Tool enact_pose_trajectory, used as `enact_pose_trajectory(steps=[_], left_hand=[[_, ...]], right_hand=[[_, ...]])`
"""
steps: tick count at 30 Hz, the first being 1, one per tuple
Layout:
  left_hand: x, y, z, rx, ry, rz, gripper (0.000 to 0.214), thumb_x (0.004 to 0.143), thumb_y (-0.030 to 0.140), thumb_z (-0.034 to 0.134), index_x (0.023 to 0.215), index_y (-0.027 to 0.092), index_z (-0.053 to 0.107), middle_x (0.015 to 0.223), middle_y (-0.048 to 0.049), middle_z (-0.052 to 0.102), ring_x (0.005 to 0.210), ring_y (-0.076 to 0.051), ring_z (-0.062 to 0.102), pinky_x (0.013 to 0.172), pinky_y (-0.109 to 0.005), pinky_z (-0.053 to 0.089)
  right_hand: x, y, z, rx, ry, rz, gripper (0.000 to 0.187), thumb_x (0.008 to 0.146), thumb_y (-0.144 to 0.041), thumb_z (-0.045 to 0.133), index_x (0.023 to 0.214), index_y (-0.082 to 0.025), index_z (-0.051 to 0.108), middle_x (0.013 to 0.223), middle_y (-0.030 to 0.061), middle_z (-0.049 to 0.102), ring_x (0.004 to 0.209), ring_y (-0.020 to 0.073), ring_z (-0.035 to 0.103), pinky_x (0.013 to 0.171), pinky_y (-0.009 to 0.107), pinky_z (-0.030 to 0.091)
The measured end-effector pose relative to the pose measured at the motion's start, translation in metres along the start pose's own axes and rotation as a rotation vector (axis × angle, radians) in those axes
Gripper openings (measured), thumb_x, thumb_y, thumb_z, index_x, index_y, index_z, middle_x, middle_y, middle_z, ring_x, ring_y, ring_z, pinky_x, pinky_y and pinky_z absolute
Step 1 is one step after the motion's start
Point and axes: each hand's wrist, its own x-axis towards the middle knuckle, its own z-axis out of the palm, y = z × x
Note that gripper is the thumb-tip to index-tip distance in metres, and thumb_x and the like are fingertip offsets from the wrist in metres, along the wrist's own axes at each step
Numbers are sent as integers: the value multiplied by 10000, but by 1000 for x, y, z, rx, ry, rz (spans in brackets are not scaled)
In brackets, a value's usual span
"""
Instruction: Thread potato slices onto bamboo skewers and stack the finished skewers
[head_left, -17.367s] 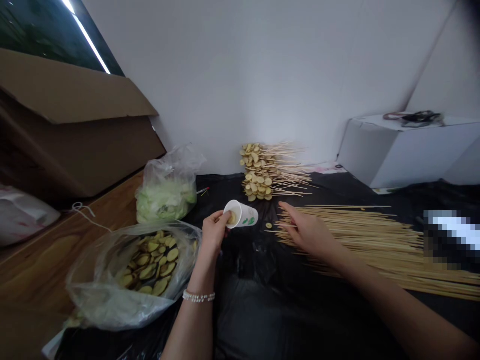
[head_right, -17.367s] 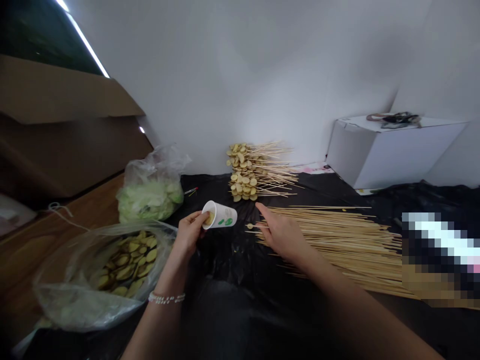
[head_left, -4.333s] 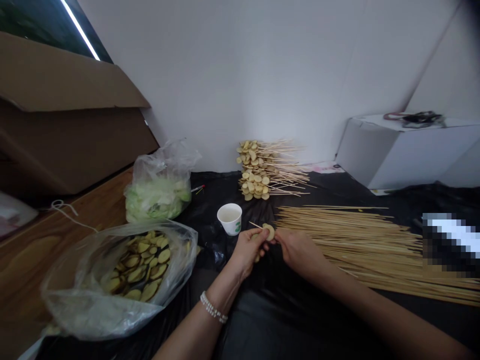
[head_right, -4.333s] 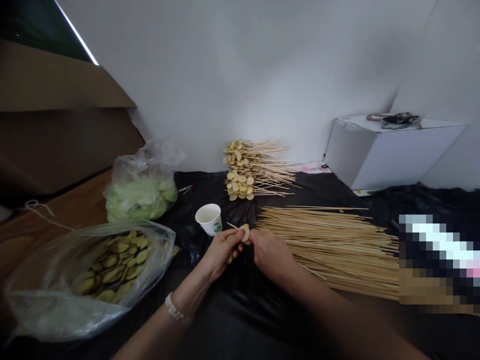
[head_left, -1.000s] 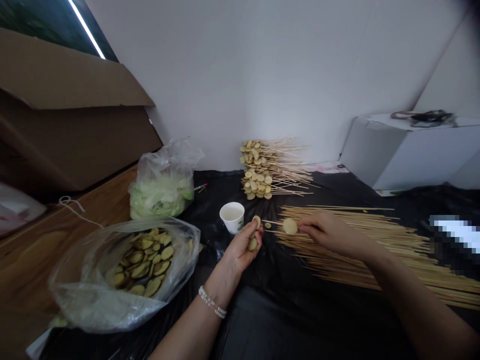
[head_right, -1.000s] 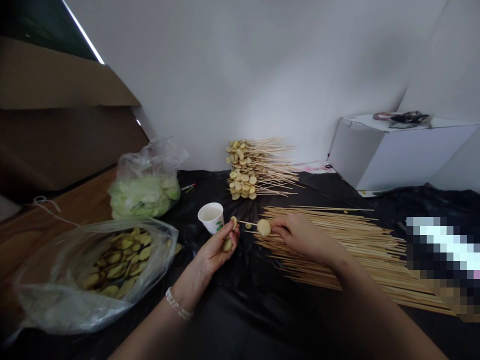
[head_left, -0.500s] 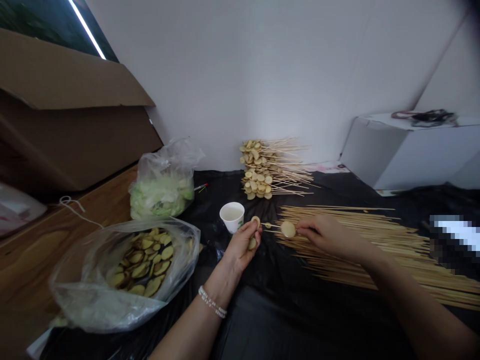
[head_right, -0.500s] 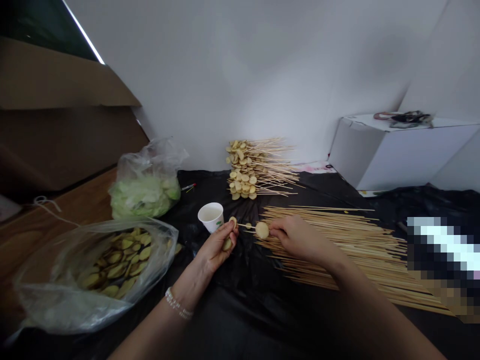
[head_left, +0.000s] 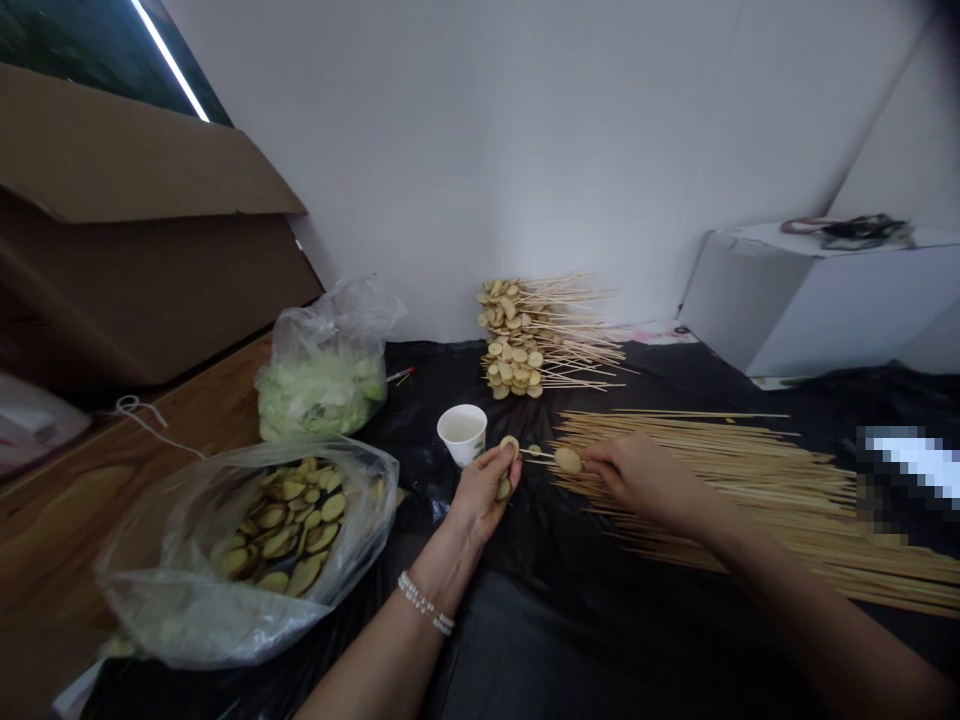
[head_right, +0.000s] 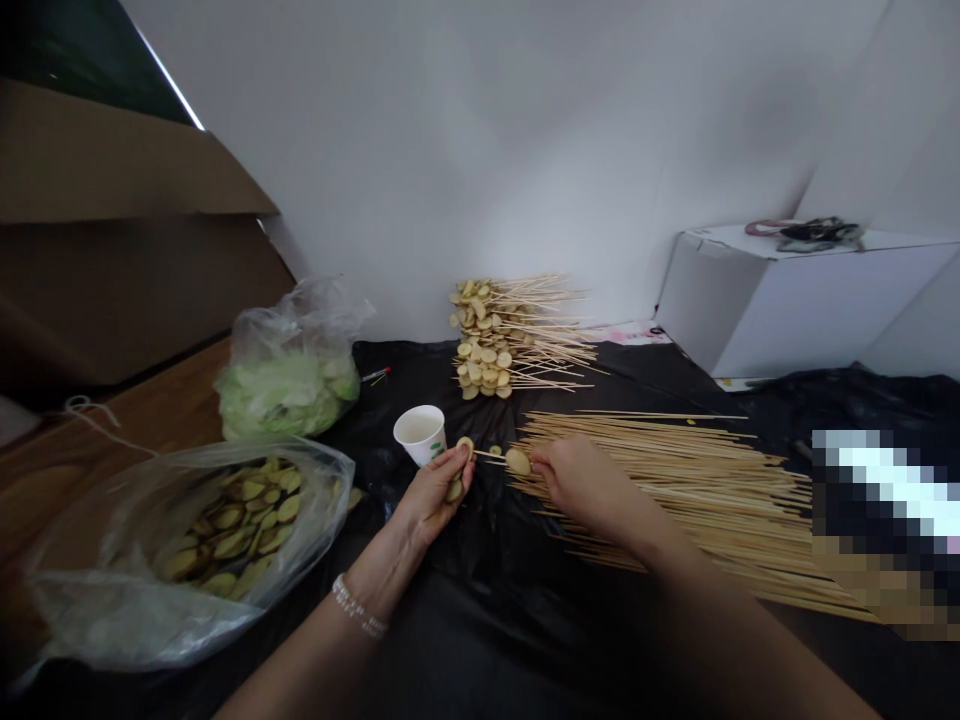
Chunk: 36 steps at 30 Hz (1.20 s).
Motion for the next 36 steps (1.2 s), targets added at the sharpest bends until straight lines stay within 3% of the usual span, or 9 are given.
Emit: enact_pose_trajectory(steps=[4,10,18,25,32,36], left_hand=[[2,-2,-1,27,7,23,84,761,-3,646,725,70,665,683,-36,658,530,-47,603,508,-113,520],[4,-2,-4,77,-39,43,64,717,21,704,694,70,670,645,-27,641,497,-34,571,491,-104,501],[3,-4,-5,126,-39,74,93,665,68,764,673,73,672,625,-18,628,502,-30,558,508,-109,494],[2,-6,-4,186,-44,114,166,596,128,821,658,72,678,608,-20,627,499,-36,552,513,-124,493],[2,-6,-4,197,-22,123,183,578,138,831,642,71,673,599,-24,628,486,-38,551,502,-128,493],[1,-6,-4,216,-37,112,192,570,145,836,654,77,677,603,-19,630,484,-37,553,499,-124,487]], right_hand=[[-1,-5,2,-65,19,21,309,893,-198,389,723,-165,645,696,74,676,590,143,521,559,268,254],[-1,-11,2,7,-53,-9,281,894,-182,402,737,-155,634,693,70,671,582,129,522,545,257,249],[-1,-11,6,-172,21,41,281,908,-191,387,793,-167,643,735,90,682,599,150,548,542,269,230],[-4,-15,13,-82,-70,64,249,894,-185,415,806,-168,647,729,97,691,609,162,575,544,275,249],[-4,-21,18,-180,-54,101,231,856,-123,414,862,-160,642,773,122,703,635,185,603,536,295,216],[-3,-21,21,-95,-61,65,240,885,-152,409,815,-160,638,770,116,704,647,183,606,546,290,240]])
